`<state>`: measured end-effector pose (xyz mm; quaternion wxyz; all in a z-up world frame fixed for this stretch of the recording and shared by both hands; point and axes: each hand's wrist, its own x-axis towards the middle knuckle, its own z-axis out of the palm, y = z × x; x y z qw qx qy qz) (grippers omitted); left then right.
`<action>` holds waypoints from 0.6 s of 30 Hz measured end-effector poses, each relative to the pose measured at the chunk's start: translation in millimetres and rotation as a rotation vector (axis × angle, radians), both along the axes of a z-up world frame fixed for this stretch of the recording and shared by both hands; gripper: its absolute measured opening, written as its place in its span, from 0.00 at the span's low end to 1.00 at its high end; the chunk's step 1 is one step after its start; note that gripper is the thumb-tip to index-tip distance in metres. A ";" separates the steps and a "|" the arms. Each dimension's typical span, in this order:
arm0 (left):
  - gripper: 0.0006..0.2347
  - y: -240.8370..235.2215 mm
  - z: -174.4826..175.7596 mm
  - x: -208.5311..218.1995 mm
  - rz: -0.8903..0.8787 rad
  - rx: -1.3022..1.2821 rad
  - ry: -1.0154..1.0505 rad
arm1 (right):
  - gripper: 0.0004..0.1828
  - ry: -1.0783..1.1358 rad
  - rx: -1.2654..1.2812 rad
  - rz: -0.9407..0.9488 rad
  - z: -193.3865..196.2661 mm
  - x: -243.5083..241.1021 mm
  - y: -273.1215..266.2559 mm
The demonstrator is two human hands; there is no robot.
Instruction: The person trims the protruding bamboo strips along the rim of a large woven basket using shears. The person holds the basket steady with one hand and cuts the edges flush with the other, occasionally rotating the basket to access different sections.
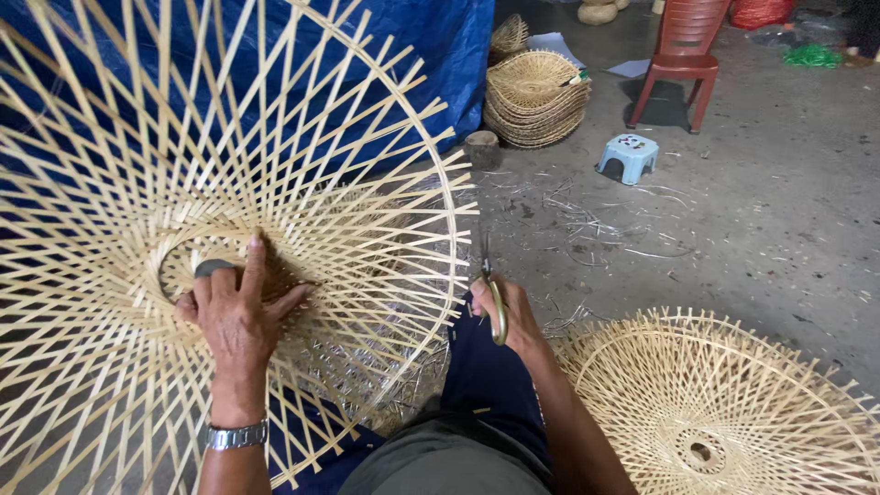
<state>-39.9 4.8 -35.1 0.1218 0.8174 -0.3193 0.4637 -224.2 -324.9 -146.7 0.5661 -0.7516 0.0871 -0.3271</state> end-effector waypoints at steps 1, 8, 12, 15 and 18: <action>0.41 -1.2 1.8 -1.7 -0.001 0.002 -0.012 | 0.31 0.012 0.003 -0.009 3.1 -0.8 1.0; 0.39 -4.8 8.7 -3.9 0.005 0.004 0.001 | 0.35 0.169 -0.067 -0.114 34.4 1.8 4.6; 0.39 -4.0 6.9 -3.0 0.034 0.028 -0.025 | 0.38 0.241 -0.184 -0.154 47.9 3.4 8.1; 0.40 -4.8 4.1 -3.7 0.040 0.024 -0.033 | 0.38 0.239 -0.182 -0.159 55.2 4.7 10.8; 0.39 -2.2 2.2 -5.8 0.042 0.034 -0.042 | 0.39 0.258 -0.229 -0.181 60.5 6.3 11.1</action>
